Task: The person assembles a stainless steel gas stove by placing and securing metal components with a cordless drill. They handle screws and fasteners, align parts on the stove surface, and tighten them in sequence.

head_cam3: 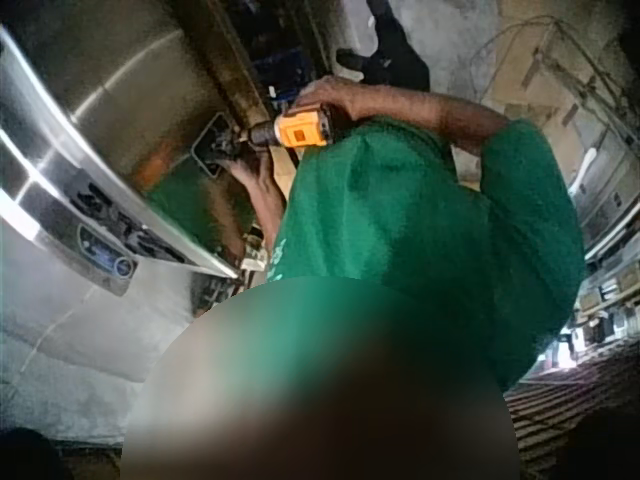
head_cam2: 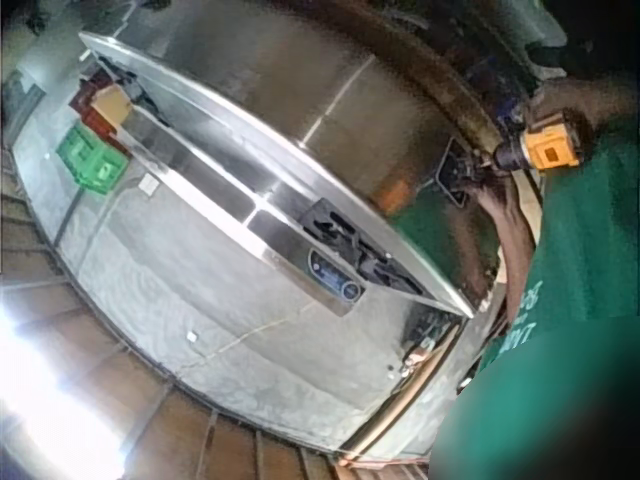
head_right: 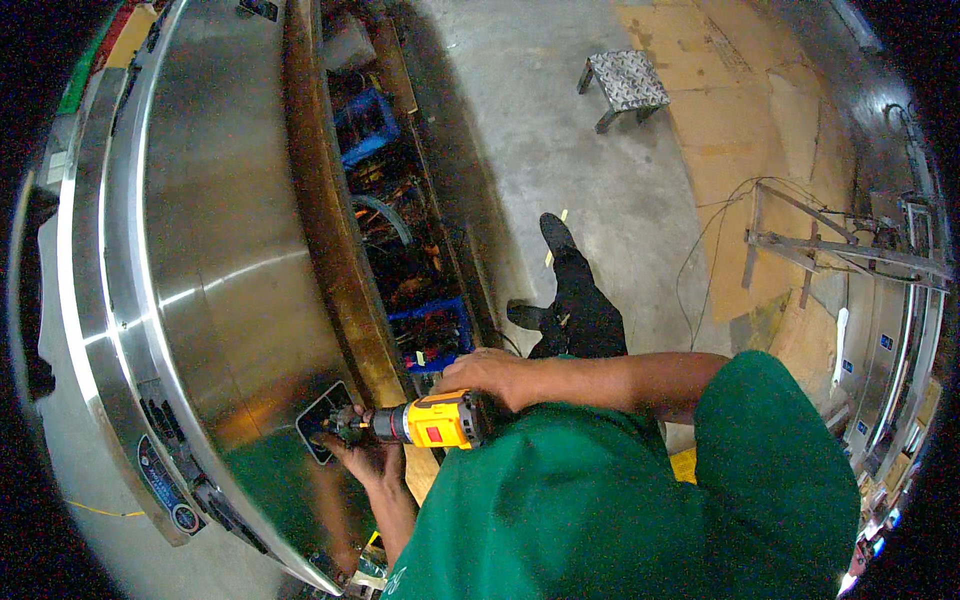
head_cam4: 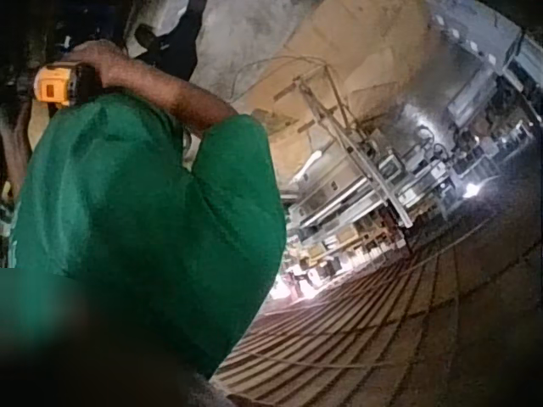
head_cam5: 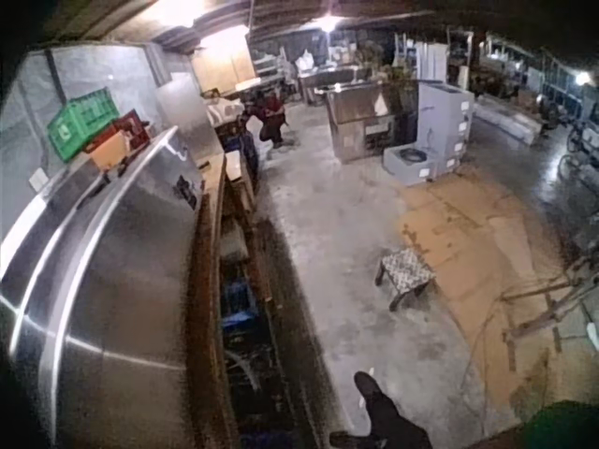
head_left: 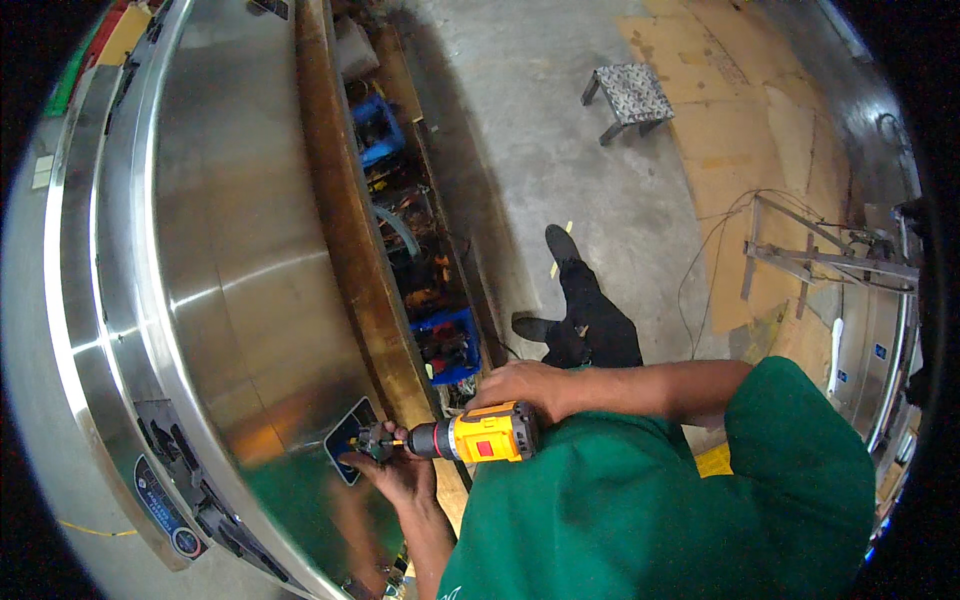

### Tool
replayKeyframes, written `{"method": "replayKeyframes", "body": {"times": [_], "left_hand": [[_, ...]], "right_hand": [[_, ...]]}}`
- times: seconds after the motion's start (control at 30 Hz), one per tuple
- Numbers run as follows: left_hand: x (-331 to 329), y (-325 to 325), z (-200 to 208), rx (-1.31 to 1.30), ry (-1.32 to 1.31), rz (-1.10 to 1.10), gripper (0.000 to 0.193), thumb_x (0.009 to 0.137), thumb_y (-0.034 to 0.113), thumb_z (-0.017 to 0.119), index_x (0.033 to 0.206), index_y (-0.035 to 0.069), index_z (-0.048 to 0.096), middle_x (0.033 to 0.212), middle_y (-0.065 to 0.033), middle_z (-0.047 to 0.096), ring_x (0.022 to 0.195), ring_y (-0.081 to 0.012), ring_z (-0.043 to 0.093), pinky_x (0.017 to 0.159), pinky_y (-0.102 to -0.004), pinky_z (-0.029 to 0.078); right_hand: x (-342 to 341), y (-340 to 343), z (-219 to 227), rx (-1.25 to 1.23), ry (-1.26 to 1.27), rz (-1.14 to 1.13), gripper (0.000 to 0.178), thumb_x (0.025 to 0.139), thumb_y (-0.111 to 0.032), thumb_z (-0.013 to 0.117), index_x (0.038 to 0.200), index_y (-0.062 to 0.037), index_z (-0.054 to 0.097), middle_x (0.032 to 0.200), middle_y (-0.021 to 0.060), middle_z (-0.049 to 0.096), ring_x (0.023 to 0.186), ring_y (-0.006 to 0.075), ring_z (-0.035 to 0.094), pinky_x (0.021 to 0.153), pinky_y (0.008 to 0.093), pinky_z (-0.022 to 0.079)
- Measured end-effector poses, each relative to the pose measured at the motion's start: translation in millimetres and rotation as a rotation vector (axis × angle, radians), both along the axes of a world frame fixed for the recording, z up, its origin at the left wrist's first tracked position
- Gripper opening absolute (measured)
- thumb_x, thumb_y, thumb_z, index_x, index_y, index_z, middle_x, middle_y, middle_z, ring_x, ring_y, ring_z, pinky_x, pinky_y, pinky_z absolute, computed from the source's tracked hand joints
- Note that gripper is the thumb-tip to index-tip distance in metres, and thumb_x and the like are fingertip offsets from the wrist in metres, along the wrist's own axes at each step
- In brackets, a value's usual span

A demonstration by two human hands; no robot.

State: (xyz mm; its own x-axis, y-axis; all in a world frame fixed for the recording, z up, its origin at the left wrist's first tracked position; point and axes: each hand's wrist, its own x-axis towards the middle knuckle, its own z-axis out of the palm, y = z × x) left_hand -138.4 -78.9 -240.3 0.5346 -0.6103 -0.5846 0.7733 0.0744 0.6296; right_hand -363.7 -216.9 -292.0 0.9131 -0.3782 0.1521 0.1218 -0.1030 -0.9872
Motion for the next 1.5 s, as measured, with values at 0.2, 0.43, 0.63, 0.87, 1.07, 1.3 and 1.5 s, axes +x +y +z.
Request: {"method": "replayKeyframes", "body": {"times": [0.2, 0.43, 0.63, 0.87, 1.07, 1.3, 1.5], "left_hand": [[-3, -2, 3, -0.027, -0.007, -0.035, 0.064, 0.086, 0.069, 0.052, 0.098, 0.008, 0.063, 0.093, -0.0076, 0.066, 0.084, -0.0195, 0.062, 0.080, -0.0335, 0.051], [-33, -32, 18, 0.018, 0.001, 0.194, 0.059, 0.084, 0.065, 0.060, 0.092, 0.007, 0.061, 0.093, -0.0074, 0.062, 0.089, -0.0214, 0.057, 0.084, -0.0361, 0.046], [-40, -29, 5, -0.067, 0.071, 0.253, 0.062, 0.083, 0.066, 0.061, 0.103, 0.008, 0.060, 0.090, -0.0089, 0.063, 0.082, -0.0205, 0.059, 0.078, -0.0364, 0.052], [-27, -8, -16, -0.017, -0.171, 0.171, 0.069, 0.077, 0.066, 0.066, 0.109, 0.006, 0.058, 0.094, -0.0070, 0.063, 0.083, -0.0189, 0.060, 0.074, -0.0302, 0.051], [-32, -11, -21, -0.089, -0.021, 0.196, 0.074, 0.078, 0.070, 0.061, 0.109, 0.004, 0.056, 0.095, -0.0094, 0.063, 0.089, -0.0236, 0.060, 0.085, -0.0386, 0.050], [-45, -10, -32, 0.001, -0.172, 0.272, 0.047, 0.091, 0.044, 0.065, 0.110, 0.002, 0.054, 0.095, -0.0091, 0.060, 0.086, -0.0234, 0.062, 0.078, -0.0427, 0.053], [-51, -29, -17, 0.010, -0.067, 0.407, 0.038, 0.098, 0.042, 0.053, 0.102, 0.004, 0.055, 0.084, -0.0066, 0.059, 0.069, -0.0186, 0.059, 0.065, -0.0358, 0.050]], "right_hand": [[2, -6, 4, -0.095, 0.075, 0.049, 0.057, 0.066, -0.024, 0.078, 0.119, -0.0117, 0.062, 0.097, 0.0131, 0.064, 0.095, 0.0358, 0.061, 0.080, 0.0462, 0.048], [6, -21, 6, -0.476, 0.232, 0.123, 0.058, 0.070, -0.014, 0.069, 0.127, -0.0164, 0.057, 0.101, 0.0083, 0.058, 0.104, 0.0289, 0.056, 0.090, 0.0429, 0.041], [15, -50, 25, -0.467, 0.280, 0.275, 0.055, 0.074, -0.014, 0.066, 0.128, -0.0147, 0.057, 0.102, 0.0095, 0.059, 0.107, 0.0304, 0.056, 0.093, 0.0444, 0.041], [19, -56, 17, -0.479, 0.249, 0.309, 0.048, 0.077, -0.021, 0.067, 0.124, -0.0130, 0.058, 0.101, 0.0094, 0.059, 0.101, 0.0296, 0.057, 0.091, 0.0432, 0.040], [21, -53, 6, -0.449, 0.205, 0.314, 0.049, 0.078, -0.023, 0.067, 0.125, -0.0131, 0.056, 0.100, 0.0104, 0.059, 0.100, 0.0311, 0.056, 0.090, 0.0429, 0.041], [24, -57, 6, -0.499, 0.296, 0.353, 0.043, 0.083, -0.029, 0.061, 0.124, -0.0153, 0.058, 0.097, 0.0102, 0.061, 0.098, 0.0314, 0.058, 0.087, 0.0445, 0.043], [22, -56, 0, -0.524, 0.281, 0.347, 0.039, 0.080, -0.024, 0.065, 0.117, -0.0154, 0.062, 0.091, 0.0092, 0.060, 0.090, 0.0294, 0.058, 0.084, 0.0411, 0.043]]}}
